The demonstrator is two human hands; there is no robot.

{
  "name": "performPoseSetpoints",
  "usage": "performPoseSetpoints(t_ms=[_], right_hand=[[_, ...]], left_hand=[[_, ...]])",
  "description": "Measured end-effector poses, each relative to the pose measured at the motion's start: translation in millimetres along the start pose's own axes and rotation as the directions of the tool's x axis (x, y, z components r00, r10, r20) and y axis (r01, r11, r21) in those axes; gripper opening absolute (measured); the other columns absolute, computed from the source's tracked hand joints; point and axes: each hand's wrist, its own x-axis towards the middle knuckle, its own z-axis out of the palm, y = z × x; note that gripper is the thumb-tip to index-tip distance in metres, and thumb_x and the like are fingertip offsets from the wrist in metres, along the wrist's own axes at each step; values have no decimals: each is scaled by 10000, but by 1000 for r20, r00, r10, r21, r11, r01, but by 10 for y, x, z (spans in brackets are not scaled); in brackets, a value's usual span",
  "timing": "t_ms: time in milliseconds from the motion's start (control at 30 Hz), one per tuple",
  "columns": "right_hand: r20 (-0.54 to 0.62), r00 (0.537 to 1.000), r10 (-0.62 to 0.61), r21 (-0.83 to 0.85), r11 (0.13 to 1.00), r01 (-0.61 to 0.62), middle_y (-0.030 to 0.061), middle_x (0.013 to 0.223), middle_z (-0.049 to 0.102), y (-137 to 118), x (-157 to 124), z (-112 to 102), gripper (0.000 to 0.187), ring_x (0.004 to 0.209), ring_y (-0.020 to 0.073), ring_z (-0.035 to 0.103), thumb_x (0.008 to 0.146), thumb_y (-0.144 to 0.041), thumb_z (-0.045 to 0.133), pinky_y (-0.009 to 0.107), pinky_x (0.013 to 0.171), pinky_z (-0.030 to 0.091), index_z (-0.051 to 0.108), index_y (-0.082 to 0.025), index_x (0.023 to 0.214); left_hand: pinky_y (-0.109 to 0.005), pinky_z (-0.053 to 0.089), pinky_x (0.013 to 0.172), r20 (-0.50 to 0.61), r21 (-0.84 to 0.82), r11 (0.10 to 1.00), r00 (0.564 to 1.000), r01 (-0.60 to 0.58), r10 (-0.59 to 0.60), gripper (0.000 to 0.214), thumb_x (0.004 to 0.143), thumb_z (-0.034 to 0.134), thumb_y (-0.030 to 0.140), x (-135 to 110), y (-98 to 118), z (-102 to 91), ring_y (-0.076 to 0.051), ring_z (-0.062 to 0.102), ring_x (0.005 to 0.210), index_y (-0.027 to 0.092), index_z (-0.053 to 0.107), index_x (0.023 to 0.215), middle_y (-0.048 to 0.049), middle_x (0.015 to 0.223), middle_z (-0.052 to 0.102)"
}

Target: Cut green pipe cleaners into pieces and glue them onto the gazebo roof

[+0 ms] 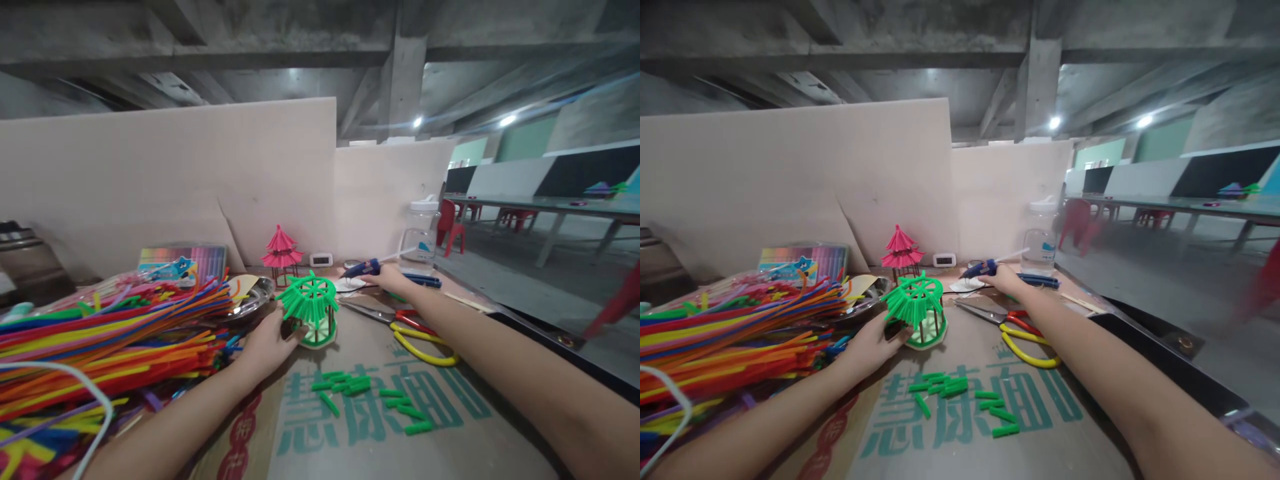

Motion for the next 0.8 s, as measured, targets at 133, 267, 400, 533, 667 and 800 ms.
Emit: performPoseSetpoints(t_ms=[133,267,400,533,667,800], right_hand=[[43,998,-49,-61,997,51,100,831,729,98,2,41,366,776,230,655,755,-434,679,273,658,473,715,-105,913],[79,992,-102,-125,986,111,80,885,736,152,-28,-48,345,792,210,655,802,-419,636,263,677,471,705,-134,983],[82,988,-133,-225,963,148,98,911,732,193,-122,-157,342,793,217,649,815,-391,621,280,690,460,691,-134,1029],[98,978,-183,-302,931,204,133,941,725,182,-325,-257,335,830,255,651,858,-396,551,319,723,457,693,-133,1010],[114,966,-230,-341,904,256,167,1147,671,131,-642,-427,392,1035,294,612,872,-386,520,357,867,441,640,-124,1138],[126,974,-189,-405,886,225,145,1202,641,203,-1071,-834,443,1064,286,607,849,-417,532,352,856,466,571,-173,1217]], left_hand=[[-427,458,968,12,18,1000,1000,21,-21,443,843,537,473,-5,-8,7,-298,593,1121,171,598,1162,-123,1197,649],[-418,463,961,12,32,999,1000,24,-25,447,844,533,451,-5,27,-5,-291,598,1113,178,576,1195,-118,1187,653],[-435,448,982,24,41,999,999,29,-30,480,848,524,458,-4,48,-21,-299,589,1135,165,556,1226,-134,1220,640],[-434,461,972,7,-2,1000,1000,12,-12,487,826,548,463,0,25,-24,-302,606,1116,176,575,1219,-120,1203,656],[-428,475,964,-11,-20,1000,1000,-11,11,479,804,581,459,14,-2,-17,-308,615,1103,183,602,1194,-110,1174,674],[-422,447,1006,34,5,999,998,-48,47,498,858,521,465,36,-2,-15,-284,592,1150,184,553,1268,-106,1260,631]])
